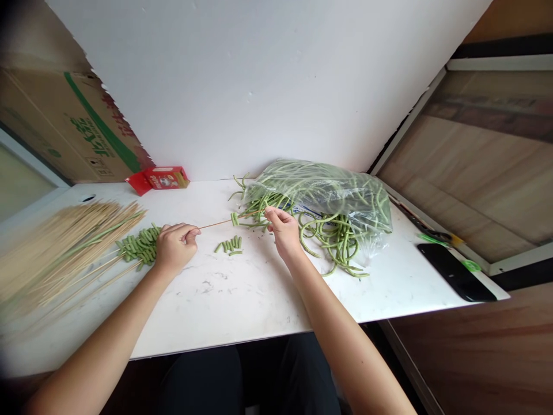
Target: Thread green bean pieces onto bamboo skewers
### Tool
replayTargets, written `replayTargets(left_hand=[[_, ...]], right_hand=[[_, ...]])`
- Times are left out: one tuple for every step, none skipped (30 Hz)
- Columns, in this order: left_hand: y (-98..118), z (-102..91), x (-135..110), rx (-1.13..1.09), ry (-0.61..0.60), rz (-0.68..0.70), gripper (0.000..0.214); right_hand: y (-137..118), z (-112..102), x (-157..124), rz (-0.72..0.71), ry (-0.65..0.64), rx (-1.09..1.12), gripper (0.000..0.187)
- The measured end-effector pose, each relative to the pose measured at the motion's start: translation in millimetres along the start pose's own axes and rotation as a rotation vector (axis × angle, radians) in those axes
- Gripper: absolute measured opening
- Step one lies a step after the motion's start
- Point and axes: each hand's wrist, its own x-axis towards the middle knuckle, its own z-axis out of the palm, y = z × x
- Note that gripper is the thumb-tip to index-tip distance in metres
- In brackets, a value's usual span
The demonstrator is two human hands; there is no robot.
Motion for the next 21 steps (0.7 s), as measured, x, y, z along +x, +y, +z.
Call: replayTargets(left_hand=[[-0.2,-0.1,0.0,-0.002,-0.007,-0.007,0.022],[-0.6,-0.1,0.0,-0.008,-0.012,-0.013,0.022],[-0.9,0.0,-0.1,-0.016,-0.016,-0.018,0.021],[-1.3,0.2,-0.2,-0.025,-0.02,-0.021,0.021],[-1.7,0.6,-0.2,-0.035,-0.025,-0.024,0.021],[-2.1,1.1,-0.3,-0.045,-0.028,-0.026,0.021],[-2.6,1.7,-0.3,-0.052,-0.028,-0.026,0.021],[-3.0,2.4,-0.3,-0.058,-0.023,-0.024,0.021],[-3.3,3.2,-0.3,-0.063,-0.012,-0.017,0.021],[-3.6,3.9,-0.3,-0.067,0.002,-0.005,0.021],[-3.8,4.5,-0.3,-0.072,0.019,0.01,0.021],[-3.8,4.9,-0.3,-0.074,0.037,0.024,0.021],[-3.5,5.1,-0.2,-0.074,0.053,0.037,0.021],[-3.1,5.0,-0.2,-0.07,0.066,0.046,0.021],[-2.4,4.6,-0.1,-0.061,0.079,0.048,0.021],[-1.7,4.1,0.0,-0.05,0.089,0.047,0.021],[-0.8,3.5,0.2,-0.039,0.099,0.046,0.021],[0.0,2.9,0.3,-0.03,0.107,0.046,0.022],[0.7,2.3,0.5,-0.024,0.115,0.048,0.022],[1.2,1.9,0.7,-0.021,0.122,0.053,0.022],[1.4,1.6,0.9,-0.019,0.128,0.058,0.022]], right_hand=[[0.7,-0.4,0.6,-0.007,-0.002,0.006,0.035],[1.4,-0.9,1.2,-0.016,-0.008,0.013,0.035],[2.2,-1.5,1.9,-0.028,-0.017,0.017,0.034],[3.0,-2.1,2.6,-0.041,-0.027,0.017,0.033],[3.8,-2.9,3.4,-0.053,-0.037,0.012,0.033],[4.5,-3.6,4.0,-0.063,-0.045,0.003,0.033],[5.2,-4.4,4.7,-0.071,-0.049,-0.007,0.034],[5.7,-5.1,5.2,-0.076,-0.05,-0.018,0.035],[6.2,-5.7,5.7,-0.079,-0.049,-0.028,0.036],[6.7,-6.2,6.0,-0.079,-0.046,-0.032,0.037],[7.0,-6.5,6.1,-0.076,-0.042,-0.032,0.037],[7.3,-6.5,6.1,-0.069,-0.039,-0.027,0.038],[7.4,-6.3,5.8,-0.059,-0.036,-0.021,0.038],[7.2,-5.7,5.3,-0.047,-0.032,-0.015,0.038],[6.9,-4.9,4.6,-0.036,-0.028,-0.007,0.037],[6.3,-3.8,3.7,-0.026,-0.024,0.0,0.037],[5.5,-2.7,2.7,-0.018,-0.021,0.008,0.036],[4.6,-1.5,1.7,-0.012,-0.017,0.014,0.036],[3.7,-0.5,0.8,-0.006,-0.014,0.02,0.035],[3.0,0.3,0.0,-0.001,-0.012,0.025,0.035],[2.4,1.0,-0.6,0.004,-0.011,0.03,0.035]])
